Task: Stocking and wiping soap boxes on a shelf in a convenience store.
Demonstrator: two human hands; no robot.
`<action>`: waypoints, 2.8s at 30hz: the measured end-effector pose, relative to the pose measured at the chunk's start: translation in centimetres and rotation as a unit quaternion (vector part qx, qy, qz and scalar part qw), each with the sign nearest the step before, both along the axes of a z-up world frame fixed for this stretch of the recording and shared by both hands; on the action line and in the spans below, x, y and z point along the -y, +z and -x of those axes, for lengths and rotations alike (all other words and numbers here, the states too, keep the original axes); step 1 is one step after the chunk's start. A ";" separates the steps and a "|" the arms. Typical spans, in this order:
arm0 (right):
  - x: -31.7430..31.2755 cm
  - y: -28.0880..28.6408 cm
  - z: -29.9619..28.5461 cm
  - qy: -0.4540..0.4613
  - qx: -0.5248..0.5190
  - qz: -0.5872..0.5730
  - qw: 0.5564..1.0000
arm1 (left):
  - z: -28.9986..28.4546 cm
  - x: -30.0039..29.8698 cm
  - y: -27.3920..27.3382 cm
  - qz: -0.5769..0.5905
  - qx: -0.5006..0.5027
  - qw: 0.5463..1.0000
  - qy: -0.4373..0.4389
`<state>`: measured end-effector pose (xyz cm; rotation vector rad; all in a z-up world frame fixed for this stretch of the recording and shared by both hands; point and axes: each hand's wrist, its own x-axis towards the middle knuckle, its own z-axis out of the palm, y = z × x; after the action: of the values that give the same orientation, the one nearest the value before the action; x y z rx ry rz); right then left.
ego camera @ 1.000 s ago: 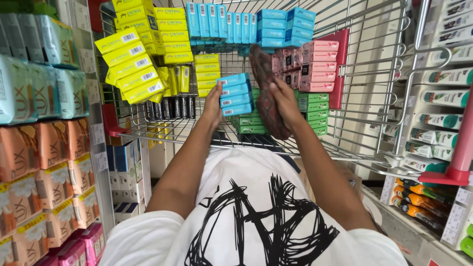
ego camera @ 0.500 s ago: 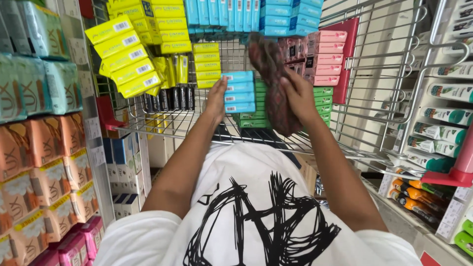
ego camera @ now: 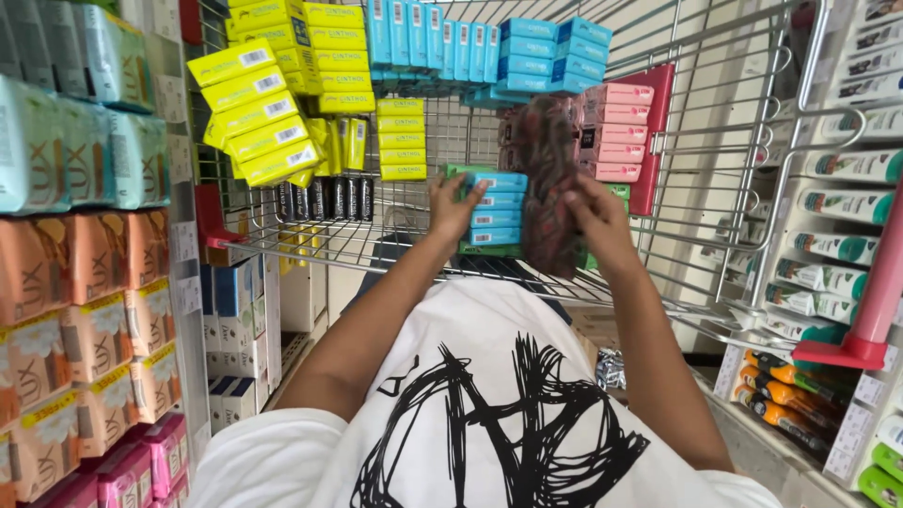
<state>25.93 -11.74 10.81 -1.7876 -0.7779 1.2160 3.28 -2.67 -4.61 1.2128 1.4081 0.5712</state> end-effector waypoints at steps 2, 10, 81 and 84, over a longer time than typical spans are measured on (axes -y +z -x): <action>-1.5 4.1 1.5 -0.003 -0.066 -0.047 0.997 | 1.3 -0.9 1.3 0.045 0.008 0.998 -0.040; -4.1 1.4 7.9 0.125 -0.015 -0.118 0.985 | 4.6 -4.0 16.8 0.137 0.350 0.921 -0.100; -7.5 8.2 7.9 0.303 -0.014 -0.060 0.951 | 11.0 -8.1 20.9 0.017 0.240 0.918 -0.315; -8.0 10.2 9.0 0.275 -0.076 -0.014 0.958 | 11.6 -5.9 21.2 0.051 0.262 0.938 -0.219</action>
<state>16.93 -3.78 21.00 -1.4720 -1.2436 1.6636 -8.34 3.28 16.56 1.1356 0.6799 0.4544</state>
